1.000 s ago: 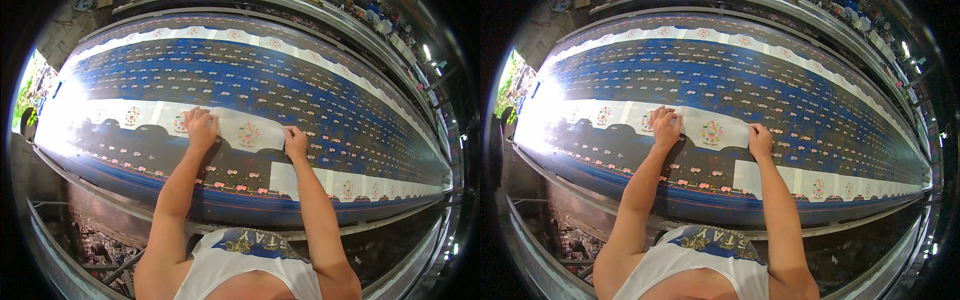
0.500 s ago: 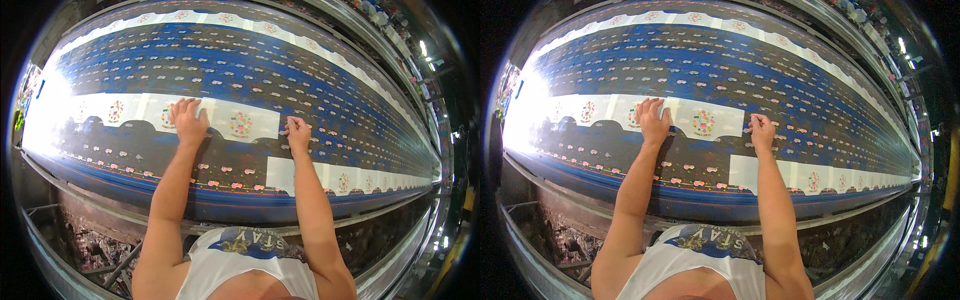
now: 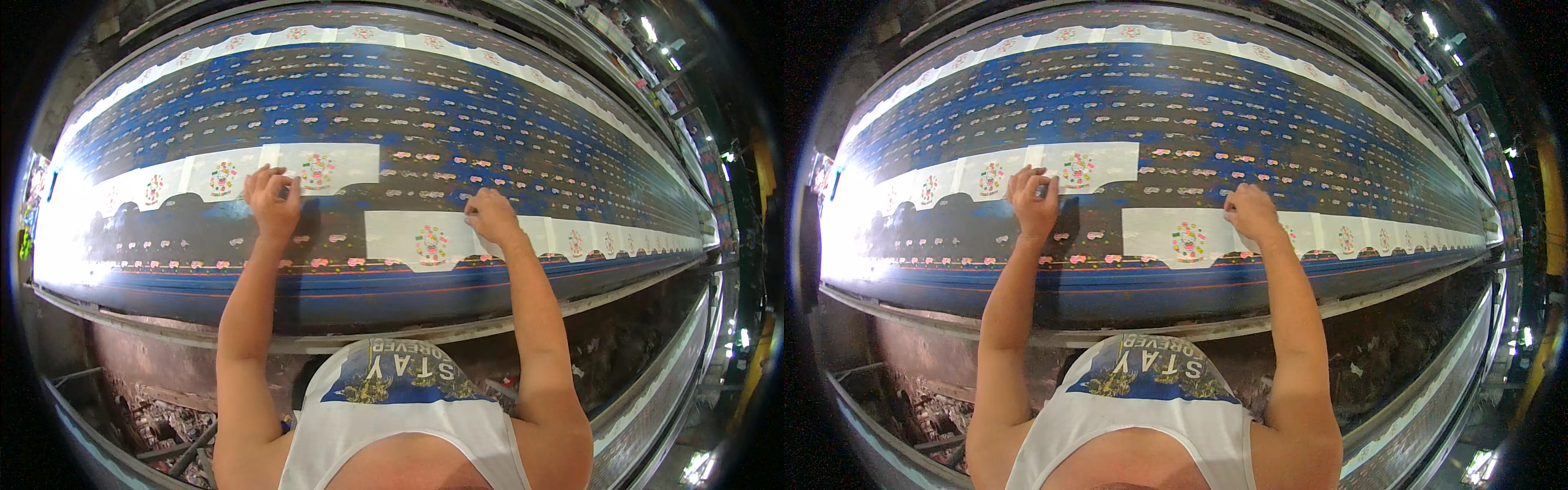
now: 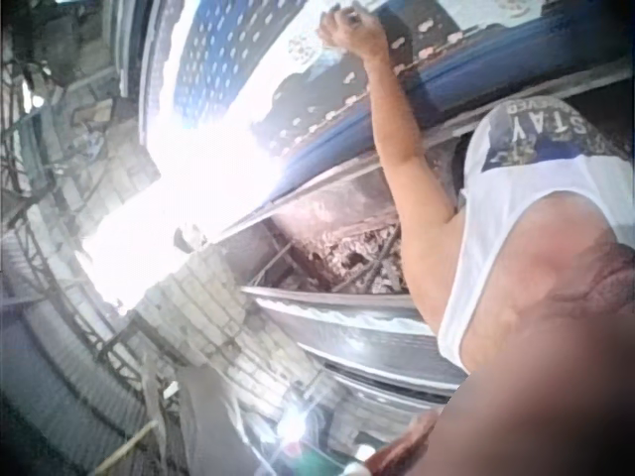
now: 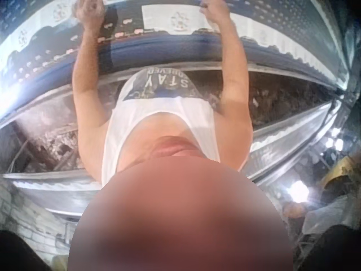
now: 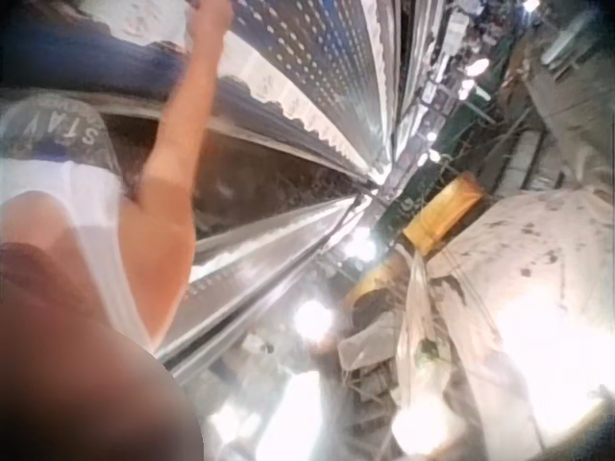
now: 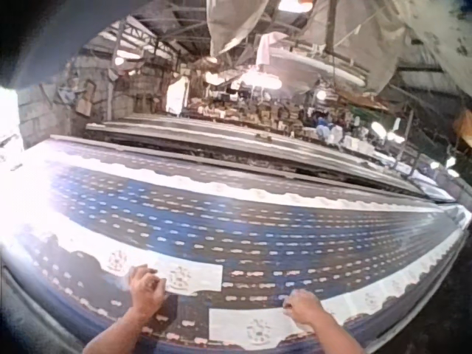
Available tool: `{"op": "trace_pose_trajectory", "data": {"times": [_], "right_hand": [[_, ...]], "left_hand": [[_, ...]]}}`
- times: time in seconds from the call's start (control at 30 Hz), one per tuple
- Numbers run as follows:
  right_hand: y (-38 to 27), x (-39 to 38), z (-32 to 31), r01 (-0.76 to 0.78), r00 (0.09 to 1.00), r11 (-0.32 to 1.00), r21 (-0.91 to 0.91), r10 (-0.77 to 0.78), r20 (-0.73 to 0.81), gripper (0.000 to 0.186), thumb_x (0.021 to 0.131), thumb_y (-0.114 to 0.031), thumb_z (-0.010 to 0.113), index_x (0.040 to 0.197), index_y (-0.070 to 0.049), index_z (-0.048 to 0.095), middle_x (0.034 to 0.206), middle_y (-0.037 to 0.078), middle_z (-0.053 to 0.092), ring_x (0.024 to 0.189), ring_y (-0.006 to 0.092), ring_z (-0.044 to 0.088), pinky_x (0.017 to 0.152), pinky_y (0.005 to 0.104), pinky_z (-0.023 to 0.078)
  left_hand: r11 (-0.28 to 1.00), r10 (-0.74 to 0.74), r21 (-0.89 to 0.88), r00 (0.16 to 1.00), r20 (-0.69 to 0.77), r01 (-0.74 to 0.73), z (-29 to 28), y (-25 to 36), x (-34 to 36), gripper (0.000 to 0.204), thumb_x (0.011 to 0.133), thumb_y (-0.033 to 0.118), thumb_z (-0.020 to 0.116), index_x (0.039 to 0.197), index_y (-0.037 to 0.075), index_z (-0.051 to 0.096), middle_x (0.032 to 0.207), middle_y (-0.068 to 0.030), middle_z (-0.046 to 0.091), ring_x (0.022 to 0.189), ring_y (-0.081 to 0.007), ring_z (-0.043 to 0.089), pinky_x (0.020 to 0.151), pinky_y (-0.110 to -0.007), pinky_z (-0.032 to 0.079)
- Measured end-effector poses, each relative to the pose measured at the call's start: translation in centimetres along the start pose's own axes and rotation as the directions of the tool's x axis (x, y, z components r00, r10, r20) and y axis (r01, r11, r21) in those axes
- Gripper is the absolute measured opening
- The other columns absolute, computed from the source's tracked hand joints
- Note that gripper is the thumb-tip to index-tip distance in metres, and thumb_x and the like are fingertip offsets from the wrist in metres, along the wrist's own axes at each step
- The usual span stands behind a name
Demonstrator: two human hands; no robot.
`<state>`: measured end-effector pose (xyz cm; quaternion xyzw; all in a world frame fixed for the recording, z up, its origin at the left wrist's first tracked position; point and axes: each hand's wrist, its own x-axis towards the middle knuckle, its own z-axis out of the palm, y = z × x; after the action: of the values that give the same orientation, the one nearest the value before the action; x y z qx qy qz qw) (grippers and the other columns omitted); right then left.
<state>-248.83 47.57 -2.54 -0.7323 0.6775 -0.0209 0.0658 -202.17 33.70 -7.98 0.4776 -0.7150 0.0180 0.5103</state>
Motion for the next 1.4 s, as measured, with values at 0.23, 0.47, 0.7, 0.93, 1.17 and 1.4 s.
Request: {"op": "trace_pose_trajectory", "data": {"times": [0.23,0.47,0.7,0.93,1.17,1.4], "right_hand": [[0.1,-1.0,-0.7,0.274,0.958,0.919,0.283,-0.287,0.003,0.012,0.094,-0.017,0.074,0.093,-0.005,0.074,0.103,0.014,0.074,0.106,0.0352,0.071,0.092,0.05,0.057],[2.8,-6.3,-4.5,0.068,0.953,0.571,0.818,-0.281,0.117,0.02,0.093,-0.006,0.079,0.111,-0.001,0.075,0.103,0.011,0.077,0.092,0.0207,0.07,0.089,0.0374,0.057],[7.7,-3.0,-1.4,-0.019,0.985,0.615,0.788,-0.125,0.121,0.03,0.093,-0.003,0.078,0.123,-0.002,0.074,0.102,0.007,0.078,0.089,0.0152,0.069,0.086,0.0356,0.057],[8.2,5.1,5.8,0.077,0.948,0.324,0.943,0.269,-0.17,0.029,0.096,0.0,0.075,0.125,0.001,0.072,0.096,0.003,0.076,0.083,0.0107,0.069,0.077,0.0294,0.056],[7.1,9.5,6.0,-0.056,0.853,0.617,0.785,0.438,-0.283,0.032,0.101,-0.002,0.07,0.132,-0.003,0.072,0.094,0.007,0.079,0.078,0.0147,0.076,0.073,0.0326,0.062],[5.2,10.3,5.1,-0.23,0.852,0.811,0.538,0.435,-0.291,0.023,0.098,-0.017,0.079,0.119,-0.011,0.078,0.096,0.007,0.075,0.085,0.024,0.075,0.077,0.0429,0.061]], "left_hand": [[0.963,0.173,-0.251,0.935,0.308,-0.095,4.1,12.9,-4.2,0.026,0.081,-0.002,0.079,0.104,0.01,0.077,0.11,-0.0081,0.077,0.114,-0.0346,0.07,0.11,-0.052,0.046],[0.993,0.108,-0.044,0.736,0.669,-0.105,3.0,17.6,-4.5,0.033,0.087,0.004,0.076,0.119,0.008,0.082,0.105,-0.0088,0.078,0.118,-0.0334,0.07,0.117,-0.052,0.045],[0.593,-0.451,-0.354,0.662,0.599,0.724,3.7,17.1,-2.4,0.019,0.101,0.018,0.081,0.106,-0.001,0.08,0.098,-0.0028,0.081,0.081,-0.0087,0.072,0.074,-0.03,0.056],[0.952,-0.306,0.051,0.936,0.174,0.302,11.0,11.2,-2.0,0.02,0.092,0.024,0.086,0.099,0.006,0.079,0.102,-0.0106,0.079,0.105,-0.0315,0.072,0.097,-0.048,0.053],[0.965,-0.183,0.201,0.982,0.048,0.17,14.9,9.1,-0.3,0.013,0.09,0.021,0.084,0.097,0.012,0.078,0.117,-0.0069,0.075,0.126,-0.0365,0.063,0.12,-0.061,0.035],[0.935,-0.26,0.259,0.965,0.035,0.242,14.6,9.2,-0.3,0.012,0.092,0.02,0.083,0.102,0.014,0.08,0.122,-0.0065,0.075,0.137,-0.0371,0.059,0.125,-0.063,0.03]]}}
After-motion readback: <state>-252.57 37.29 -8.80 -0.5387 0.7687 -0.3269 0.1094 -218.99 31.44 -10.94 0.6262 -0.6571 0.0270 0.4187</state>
